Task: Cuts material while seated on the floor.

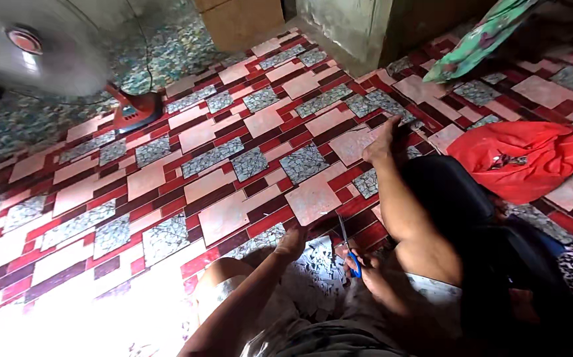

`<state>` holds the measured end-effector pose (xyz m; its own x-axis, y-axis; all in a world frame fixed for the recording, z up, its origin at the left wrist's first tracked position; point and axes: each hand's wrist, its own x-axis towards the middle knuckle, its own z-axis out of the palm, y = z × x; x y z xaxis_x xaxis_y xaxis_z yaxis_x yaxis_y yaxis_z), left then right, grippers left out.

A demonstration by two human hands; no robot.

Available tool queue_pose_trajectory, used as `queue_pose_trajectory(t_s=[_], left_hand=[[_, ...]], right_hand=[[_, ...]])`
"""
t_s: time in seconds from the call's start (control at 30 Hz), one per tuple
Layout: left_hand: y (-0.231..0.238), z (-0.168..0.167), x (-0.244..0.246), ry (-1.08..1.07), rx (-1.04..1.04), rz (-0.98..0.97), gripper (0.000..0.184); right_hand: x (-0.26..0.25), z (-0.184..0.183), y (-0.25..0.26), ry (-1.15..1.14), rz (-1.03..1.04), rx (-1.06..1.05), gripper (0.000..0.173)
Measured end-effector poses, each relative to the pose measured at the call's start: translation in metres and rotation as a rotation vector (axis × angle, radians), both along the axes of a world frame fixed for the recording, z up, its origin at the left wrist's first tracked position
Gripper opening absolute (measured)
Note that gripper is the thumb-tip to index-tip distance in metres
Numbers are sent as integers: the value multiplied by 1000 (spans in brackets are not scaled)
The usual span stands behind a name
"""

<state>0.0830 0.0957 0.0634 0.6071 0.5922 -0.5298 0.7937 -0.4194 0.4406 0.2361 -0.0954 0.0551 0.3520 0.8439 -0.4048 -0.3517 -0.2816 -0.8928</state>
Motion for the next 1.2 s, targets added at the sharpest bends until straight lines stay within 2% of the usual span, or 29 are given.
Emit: queue_pose_trajectory(t_s=[0.1,0.2,0.23,0.3,0.4,0.47,0.53,0.6,0.67,0.77,0.83,0.87,1.03,1.13,1.2], left_hand=[[15,-30,36,-127,60,10,42],[15,-59,73,-81,124,4,54],[9,-61,79,-56,136,-1,57],[-11,-58,81,-24,121,-48,52],[-48,-40,56,2,19,-210,50],[-56,-24,35,-63,9,-237,40],[-39,-16,15,-136,34,-108,40],[-2,-24,-5,-167,105,118,39],[41,-37,-28,-83,169,264,42],[79,-60,-55,61,236,331,49],[80,-68,-58,107,243,315,60],[74,-68,-56,120,232,318,60],[14,-48,-52,202,75,257,56],[-23,-14,-53,292,-75,125,54],[-34,10,-58,173,-96,96,45]], right_hand=[[1,3,5,-31,-62,39,19],[-1,11,5,-86,-86,7,15],[-1,9,3,-92,-85,4,16],[-1,0,2,-86,-90,28,19],[-3,-1,5,-27,-84,11,18],[-6,-3,9,-8,-76,16,19],[-8,-6,12,-10,-60,13,20],[-8,-10,11,-27,-17,-19,22],[-8,-11,10,-56,11,-46,23],[-8,-12,10,-94,7,-68,24],[-9,-11,10,-103,18,-83,23],[-9,-10,10,-109,34,-101,23],[-10,-10,9,-111,101,-143,24],[-12,-7,7,-117,92,-147,25],[-11,-6,5,-122,80,-140,25]])
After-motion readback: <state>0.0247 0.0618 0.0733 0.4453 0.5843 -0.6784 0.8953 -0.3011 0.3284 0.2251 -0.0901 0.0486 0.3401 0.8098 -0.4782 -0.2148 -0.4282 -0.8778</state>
